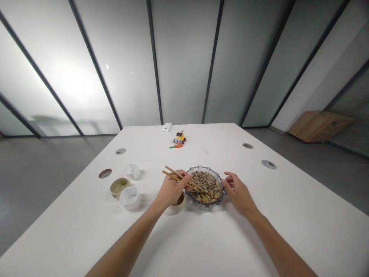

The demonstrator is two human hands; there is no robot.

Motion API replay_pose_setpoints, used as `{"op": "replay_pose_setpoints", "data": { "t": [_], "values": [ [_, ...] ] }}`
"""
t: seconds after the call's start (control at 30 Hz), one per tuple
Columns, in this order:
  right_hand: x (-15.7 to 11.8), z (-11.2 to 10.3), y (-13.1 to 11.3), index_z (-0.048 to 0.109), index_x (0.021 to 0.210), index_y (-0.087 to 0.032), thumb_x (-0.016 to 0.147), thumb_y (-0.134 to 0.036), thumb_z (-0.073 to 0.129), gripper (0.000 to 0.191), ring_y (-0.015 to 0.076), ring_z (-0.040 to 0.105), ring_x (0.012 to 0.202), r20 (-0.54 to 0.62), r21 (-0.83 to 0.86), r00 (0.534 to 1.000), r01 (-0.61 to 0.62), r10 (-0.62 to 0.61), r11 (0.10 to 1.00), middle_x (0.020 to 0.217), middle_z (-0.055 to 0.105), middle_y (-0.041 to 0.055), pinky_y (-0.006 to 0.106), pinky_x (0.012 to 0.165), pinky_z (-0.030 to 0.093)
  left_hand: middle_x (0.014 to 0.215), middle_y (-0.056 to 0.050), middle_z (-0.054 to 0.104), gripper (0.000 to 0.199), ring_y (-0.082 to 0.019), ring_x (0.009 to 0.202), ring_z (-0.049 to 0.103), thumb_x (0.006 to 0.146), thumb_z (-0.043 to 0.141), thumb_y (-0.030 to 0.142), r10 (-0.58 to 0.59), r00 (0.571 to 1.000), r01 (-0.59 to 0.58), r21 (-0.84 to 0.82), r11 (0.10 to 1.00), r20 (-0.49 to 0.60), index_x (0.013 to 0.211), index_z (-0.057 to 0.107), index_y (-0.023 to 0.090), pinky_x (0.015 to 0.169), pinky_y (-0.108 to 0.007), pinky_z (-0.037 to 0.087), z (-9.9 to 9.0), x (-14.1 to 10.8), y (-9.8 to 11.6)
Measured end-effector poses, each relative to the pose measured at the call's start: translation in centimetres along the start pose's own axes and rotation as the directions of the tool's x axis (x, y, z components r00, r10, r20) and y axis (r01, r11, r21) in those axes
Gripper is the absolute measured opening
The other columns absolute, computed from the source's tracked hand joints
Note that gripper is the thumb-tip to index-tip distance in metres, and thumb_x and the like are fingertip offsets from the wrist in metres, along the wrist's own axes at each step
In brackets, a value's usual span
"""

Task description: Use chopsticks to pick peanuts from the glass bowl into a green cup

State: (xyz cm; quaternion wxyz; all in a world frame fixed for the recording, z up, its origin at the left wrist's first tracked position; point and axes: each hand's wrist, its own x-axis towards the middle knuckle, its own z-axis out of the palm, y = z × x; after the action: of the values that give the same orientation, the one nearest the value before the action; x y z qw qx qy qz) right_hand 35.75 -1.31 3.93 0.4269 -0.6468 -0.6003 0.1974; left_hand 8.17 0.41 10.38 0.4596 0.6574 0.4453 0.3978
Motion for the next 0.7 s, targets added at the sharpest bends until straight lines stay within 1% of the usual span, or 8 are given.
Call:
{"op": "replay_pose_setpoints", "data": {
  "t": [0.27,0.4,0.47,0.53,0.6,0.7],
  "values": [
    [-0.1,-0.1,-0.2,0.058,0.122,-0.021,0.092,-0.055,0.051,0.047,0.0231,0.067,0.083,0.007,0.010,1.000,0.003,-0.003,1.000,0.092,0.069,0.0050,0.040,0.081,0.055,0.074,-0.003,0.069,0.032,-0.022,0.071,0.069,0.090,0.061,0.052,0.033,0.999,-0.032,-0.033,0.999,0.023,0.079,0.066,0.023,0.066,-0.030,0.056,0.5,-0.3,0.2],
    [-0.1,0.0,-0.3,0.059,0.121,-0.021,0.091,-0.054,0.052,0.045,0.0229,0.068,0.082,0.002,0.017,1.000,0.003,-0.003,1.000,0.092,0.069,0.0046,0.039,0.081,0.055,0.075,-0.003,0.071,0.034,-0.022,0.069,0.072,0.090,0.062,0.054,0.009,1.000,-0.008,-0.026,1.000,0.024,0.079,0.065,0.022,0.063,-0.029,0.056,0.1,-0.2,0.3],
    [-0.1,0.0,-0.2,0.059,0.122,-0.021,0.092,-0.054,0.051,0.045,0.0227,0.068,0.082,0.002,0.013,1.000,-0.002,0.002,1.000,0.092,0.069,0.0046,0.039,0.080,0.055,0.076,-0.004,0.072,0.037,-0.023,0.070,0.073,0.090,0.062,0.056,-0.008,0.999,0.009,-0.026,1.000,0.033,0.080,0.064,0.021,0.062,-0.029,0.057,-0.5,-0.1,0.5],
    [-0.1,0.0,-0.1,0.058,0.123,-0.021,0.092,-0.053,0.051,0.045,0.0224,0.067,0.083,0.003,0.002,1.000,-0.003,0.003,1.000,0.093,0.069,0.0045,0.039,0.080,0.055,0.078,-0.005,0.073,0.039,-0.024,0.072,0.075,0.090,0.063,0.058,-0.017,0.999,0.020,-0.053,0.998,0.041,0.081,0.064,0.020,0.065,-0.030,0.059,-1.5,0.1,0.8],
    [-0.1,0.0,0.0,0.058,0.124,-0.021,0.092,-0.054,0.051,0.046,0.0221,0.067,0.082,0.006,-0.010,1.000,-0.002,0.002,1.000,0.093,0.068,0.0045,0.038,0.080,0.055,0.080,-0.006,0.073,0.040,-0.024,0.075,0.075,0.090,0.065,0.057,-0.020,0.999,0.023,-0.086,0.996,0.034,0.082,0.065,0.019,0.070,-0.032,0.061,-2.9,0.3,1.4],
    [-0.1,0.0,0.1,0.059,0.124,-0.020,0.093,-0.054,0.051,0.047,0.0219,0.067,0.082,0.010,-0.012,1.000,0.002,-0.002,1.000,0.093,0.069,0.0048,0.038,0.079,0.055,0.078,-0.005,0.072,0.039,-0.023,0.075,0.074,0.087,0.070,0.055,-0.019,1.000,0.017,-0.097,0.995,-0.024,0.081,0.066,0.017,0.074,-0.034,0.063,-5.5,0.2,2.7]
  ]
}}
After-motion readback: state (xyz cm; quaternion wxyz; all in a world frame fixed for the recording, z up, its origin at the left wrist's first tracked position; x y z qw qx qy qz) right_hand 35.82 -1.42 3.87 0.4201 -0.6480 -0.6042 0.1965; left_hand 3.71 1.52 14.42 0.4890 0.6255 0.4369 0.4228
